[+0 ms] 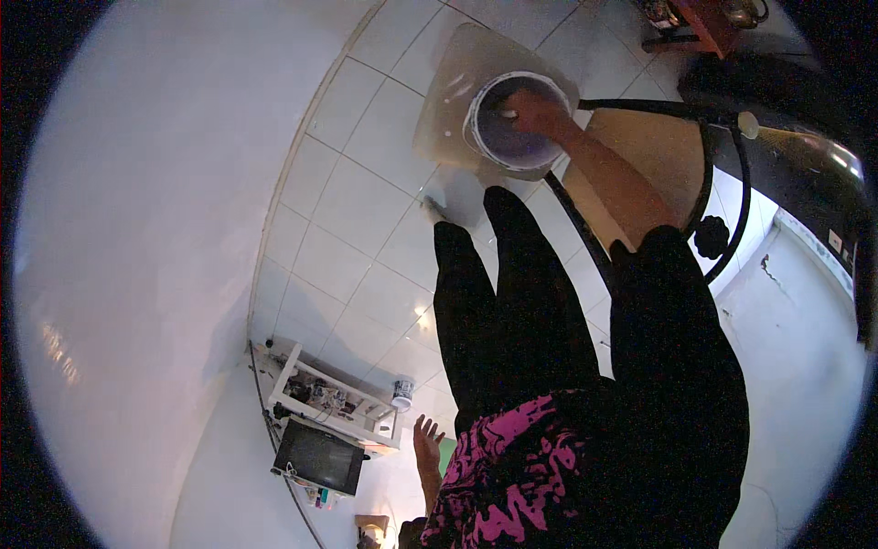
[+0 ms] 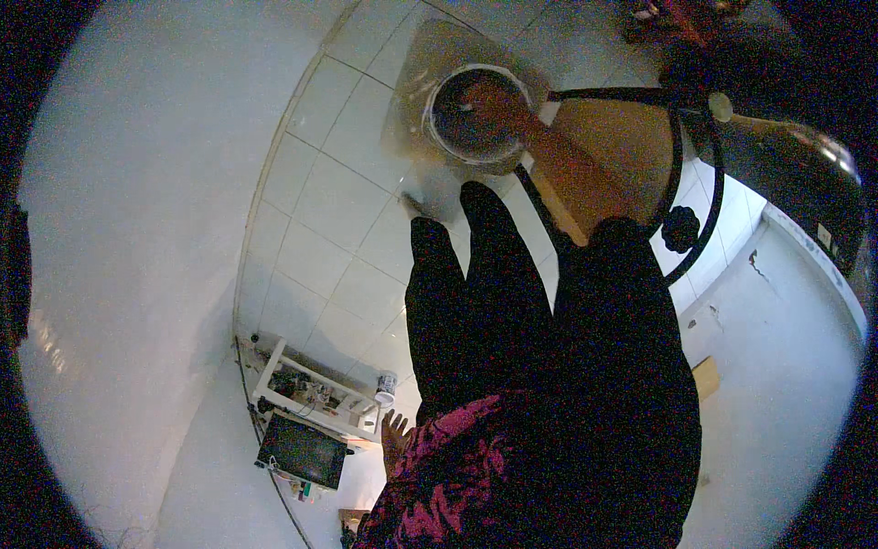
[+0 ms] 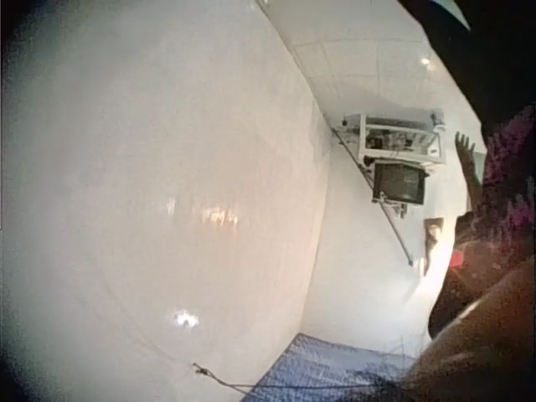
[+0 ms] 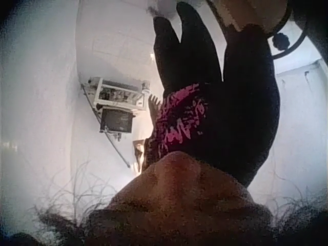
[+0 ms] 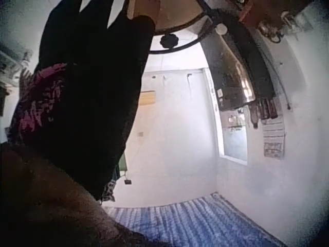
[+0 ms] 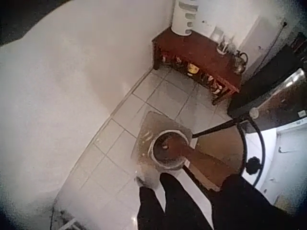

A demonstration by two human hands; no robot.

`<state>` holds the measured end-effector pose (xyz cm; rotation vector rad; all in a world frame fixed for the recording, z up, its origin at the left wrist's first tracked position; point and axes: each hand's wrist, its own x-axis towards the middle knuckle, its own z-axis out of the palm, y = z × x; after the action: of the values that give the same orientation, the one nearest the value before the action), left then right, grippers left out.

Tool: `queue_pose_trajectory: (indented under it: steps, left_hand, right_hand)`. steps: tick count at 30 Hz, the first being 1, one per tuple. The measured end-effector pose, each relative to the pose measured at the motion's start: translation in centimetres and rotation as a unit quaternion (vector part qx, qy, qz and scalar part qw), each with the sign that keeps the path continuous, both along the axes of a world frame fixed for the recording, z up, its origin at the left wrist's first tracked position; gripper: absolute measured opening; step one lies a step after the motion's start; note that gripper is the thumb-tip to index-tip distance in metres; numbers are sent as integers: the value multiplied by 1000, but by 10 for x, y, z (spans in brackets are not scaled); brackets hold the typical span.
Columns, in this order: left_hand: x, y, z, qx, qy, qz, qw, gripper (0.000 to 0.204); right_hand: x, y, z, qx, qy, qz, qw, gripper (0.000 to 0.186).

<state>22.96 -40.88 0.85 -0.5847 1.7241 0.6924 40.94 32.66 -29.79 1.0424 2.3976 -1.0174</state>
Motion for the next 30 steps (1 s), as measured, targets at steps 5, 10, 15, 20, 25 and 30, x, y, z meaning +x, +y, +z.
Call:
queue_pose_trajectory:
  steps: [5,10,15,20,25,30]
  left_hand:
    - [4,-5,-1,15,32,7,999,86]
    - [2,3,-3,5,22,7,1000,75]
    - [5,5,-9,-44,6,36,998,66]
    - [8,8,-6,15,15,11,1000,67]
    - [6,14,-13,-38,-4,39,999,79]
    - [12,11,-13,52,18,-4,999,77]
  right_hand:
    - [5,-34,-18,142,144,58,978,48]
    - [3,3,16,-41,43,61,996,41]
    - [-3,15,28,11,76,29,997,40]
    - [5,5,2,-20,17,31,999,35]
    - [11,-4,-1,-2,36,24,999,28]
    - [5,-12,15,33,22,13,999,36]
